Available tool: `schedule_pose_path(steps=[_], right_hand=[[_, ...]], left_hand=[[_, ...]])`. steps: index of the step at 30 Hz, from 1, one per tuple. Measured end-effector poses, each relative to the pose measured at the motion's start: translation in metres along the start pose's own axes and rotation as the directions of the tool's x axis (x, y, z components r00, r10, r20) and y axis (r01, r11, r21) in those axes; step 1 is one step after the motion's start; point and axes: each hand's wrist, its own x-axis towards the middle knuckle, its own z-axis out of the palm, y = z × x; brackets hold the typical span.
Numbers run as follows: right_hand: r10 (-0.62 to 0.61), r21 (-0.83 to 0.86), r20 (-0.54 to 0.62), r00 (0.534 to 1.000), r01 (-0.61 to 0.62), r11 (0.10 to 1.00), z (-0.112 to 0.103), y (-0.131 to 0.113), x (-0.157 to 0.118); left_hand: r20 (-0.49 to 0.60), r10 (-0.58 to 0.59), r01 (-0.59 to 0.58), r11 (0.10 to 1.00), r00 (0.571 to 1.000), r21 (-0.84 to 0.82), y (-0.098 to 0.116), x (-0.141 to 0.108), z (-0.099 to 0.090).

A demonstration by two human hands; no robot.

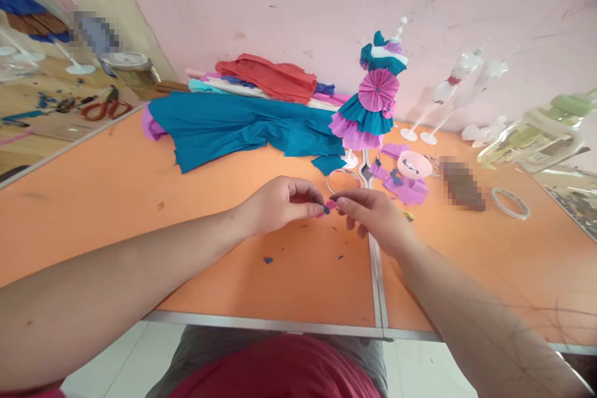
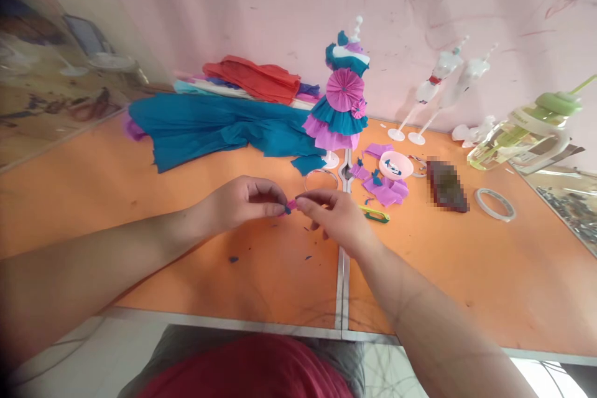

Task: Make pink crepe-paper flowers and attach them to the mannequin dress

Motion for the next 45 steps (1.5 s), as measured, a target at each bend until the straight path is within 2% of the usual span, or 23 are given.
schedule_pose_path(steps=[2,4,6,7,8,9,11,15,20,24,28,31,36,38,41,45], right_hand=[[-0.089,-0.330,-0.127,0.988,0.042,0.943,-0.031,-0.004,-0.003],[-0.128,-0.655,-0.170,0.977,-0.015,0.756,-0.076,-0.001,-0.008],[-0.042,-0.808,-0.203,0.978,-0.143,0.571,-0.124,0.009,-0.015],[0.051,-0.827,-0.220,0.974,-0.214,0.520,-0.144,0.015,-0.018],[0.149,-0.807,-0.243,0.959,-0.285,0.517,-0.161,0.022,-0.021],[0.217,-0.767,-0.235,0.947,-0.318,0.557,-0.173,0.027,-0.023],[0.269,-0.732,-0.195,0.943,-0.323,0.600,-0.182,0.035,-0.023],[0.358,-0.660,-0.067,0.931,-0.311,0.684,-0.172,0.038,-0.010],[0.360,-0.680,-0.066,0.931,-0.306,0.666,-0.163,0.044,0.005],[0.306,-0.700,-0.033,0.951,-0.241,0.672,-0.153,0.042,0.006],[0.215,-0.820,0.000,0.977,-0.123,0.559,-0.132,0.030,0.003],[0.148,-0.845,0.068,0.987,-0.022,0.535,-0.116,0.022,0.001],[-0.014,-0.860,0.023,1.000,0.027,0.509,-0.114,0.018,-0.004],[0.015,-0.853,0.053,0.998,0.038,0.520,-0.119,0.018,-0.007],[0.120,-0.862,0.061,0.991,-0.008,0.507,-0.124,0.019,-0.010],[0.130,-0.873,0.019,0.991,-0.047,0.486,-0.114,0.019,-0.006]], left_hand=[[-0.002,-0.029,0.029,0.997,1.000,-0.077,-0.004,0.003,-0.002],[-0.021,-0.061,0.058,0.991,0.998,-0.122,-0.007,0.004,-0.004],[-0.033,-0.085,0.079,0.986,0.996,-0.146,-0.008,0.005,-0.003],[-0.034,-0.091,0.085,0.985,0.995,-0.153,-0.009,0.005,-0.003],[-0.032,-0.095,0.089,0.984,0.995,-0.155,-0.009,0.005,-0.002],[-0.026,-0.097,0.092,0.984,0.995,-0.154,-0.010,0.006,-0.001],[-0.016,-0.100,0.096,0.984,0.995,-0.149,-0.011,0.006,0.000],[0.008,-0.104,0.104,0.982,0.995,-0.157,-0.010,0.005,0.002],[-0.001,-0.109,0.107,0.979,0.994,-0.174,-0.008,0.003,0.003],[0.015,-0.093,0.094,0.982,0.996,-0.163,-0.007,0.001,0.006],[0.067,-0.060,0.070,0.983,0.996,-0.167,-0.007,-0.001,0.012],[0.113,-0.042,0.064,0.979,0.993,-0.193,-0.006,-0.003,0.015],[0.140,-0.020,0.052,0.973,0.990,-0.226,-0.006,-0.003,0.016],[0.143,-0.011,0.044,0.972,0.990,-0.231,-0.007,-0.002,0.015],[0.152,-0.010,0.041,0.979,0.988,-0.200,-0.008,-0.002,0.016],[0.165,-0.007,0.034,0.986,0.986,-0.166,-0.008,-0.003,0.017]])
